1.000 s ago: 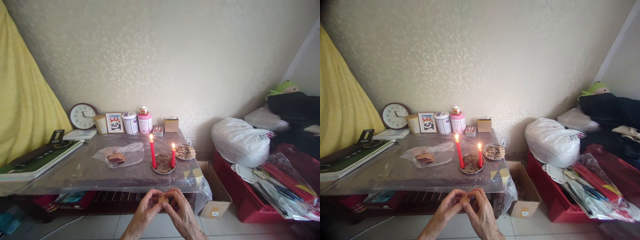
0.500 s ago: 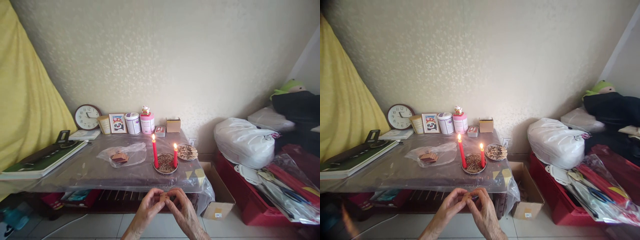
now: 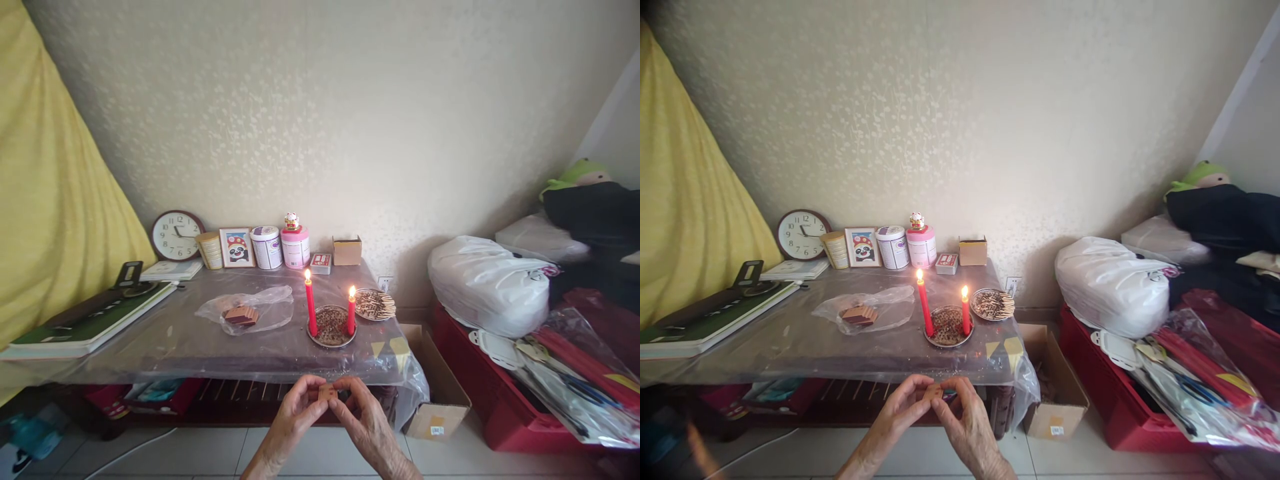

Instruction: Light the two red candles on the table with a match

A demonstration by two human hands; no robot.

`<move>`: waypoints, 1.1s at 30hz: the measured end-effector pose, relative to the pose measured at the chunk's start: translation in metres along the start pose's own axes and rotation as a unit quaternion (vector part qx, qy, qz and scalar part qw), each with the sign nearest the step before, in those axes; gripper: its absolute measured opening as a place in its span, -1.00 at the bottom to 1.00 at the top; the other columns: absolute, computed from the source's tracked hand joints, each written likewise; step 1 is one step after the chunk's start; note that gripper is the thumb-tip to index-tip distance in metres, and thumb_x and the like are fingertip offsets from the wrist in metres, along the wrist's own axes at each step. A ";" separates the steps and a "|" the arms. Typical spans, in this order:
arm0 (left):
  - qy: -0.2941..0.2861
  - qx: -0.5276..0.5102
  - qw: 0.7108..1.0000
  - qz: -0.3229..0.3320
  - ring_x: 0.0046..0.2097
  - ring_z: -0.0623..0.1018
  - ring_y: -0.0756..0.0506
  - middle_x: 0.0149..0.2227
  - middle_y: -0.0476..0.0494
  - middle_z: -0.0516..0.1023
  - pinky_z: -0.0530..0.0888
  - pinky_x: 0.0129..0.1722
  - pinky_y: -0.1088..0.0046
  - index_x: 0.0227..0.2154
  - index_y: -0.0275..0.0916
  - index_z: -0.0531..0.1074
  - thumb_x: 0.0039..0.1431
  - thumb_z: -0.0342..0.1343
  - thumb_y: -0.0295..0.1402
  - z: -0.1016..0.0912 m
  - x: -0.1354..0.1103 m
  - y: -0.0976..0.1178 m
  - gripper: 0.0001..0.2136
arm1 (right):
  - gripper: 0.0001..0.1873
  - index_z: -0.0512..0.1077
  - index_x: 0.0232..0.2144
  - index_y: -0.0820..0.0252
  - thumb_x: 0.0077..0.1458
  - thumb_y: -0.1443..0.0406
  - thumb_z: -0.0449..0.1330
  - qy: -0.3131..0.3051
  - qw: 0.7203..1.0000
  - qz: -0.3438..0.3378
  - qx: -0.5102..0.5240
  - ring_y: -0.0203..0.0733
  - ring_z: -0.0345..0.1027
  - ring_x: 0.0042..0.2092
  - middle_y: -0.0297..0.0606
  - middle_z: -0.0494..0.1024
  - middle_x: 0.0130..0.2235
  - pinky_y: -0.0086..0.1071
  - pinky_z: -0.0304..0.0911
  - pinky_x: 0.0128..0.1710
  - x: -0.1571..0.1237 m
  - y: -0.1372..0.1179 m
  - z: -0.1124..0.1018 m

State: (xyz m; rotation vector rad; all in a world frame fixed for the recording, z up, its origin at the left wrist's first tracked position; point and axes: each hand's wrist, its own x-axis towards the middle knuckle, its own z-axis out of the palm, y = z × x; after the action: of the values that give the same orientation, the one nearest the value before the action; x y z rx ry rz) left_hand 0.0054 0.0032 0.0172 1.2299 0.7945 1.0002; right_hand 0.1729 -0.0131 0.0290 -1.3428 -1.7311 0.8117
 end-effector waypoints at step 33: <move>-0.011 -0.029 0.999 -0.011 -0.15 0.48 -0.13 -0.23 -0.12 0.51 0.41 -0.12 0.27 -0.22 -0.20 0.33 0.04 0.14 -0.25 -0.001 0.000 -0.003 -0.75 | -0.83 0.42 -0.31 0.16 0.03 0.22 0.15 -0.001 1.000 0.005 0.010 -0.32 0.28 -0.45 -0.34 0.45 -0.33 -0.46 0.23 -0.41 0.000 -0.008 0.000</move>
State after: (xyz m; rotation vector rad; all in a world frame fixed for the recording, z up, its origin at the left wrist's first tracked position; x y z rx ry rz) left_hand 0.0047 0.0032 0.0140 1.1778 0.7557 0.9846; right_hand 0.1695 -0.0151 0.0354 -1.3386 -1.7137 0.8338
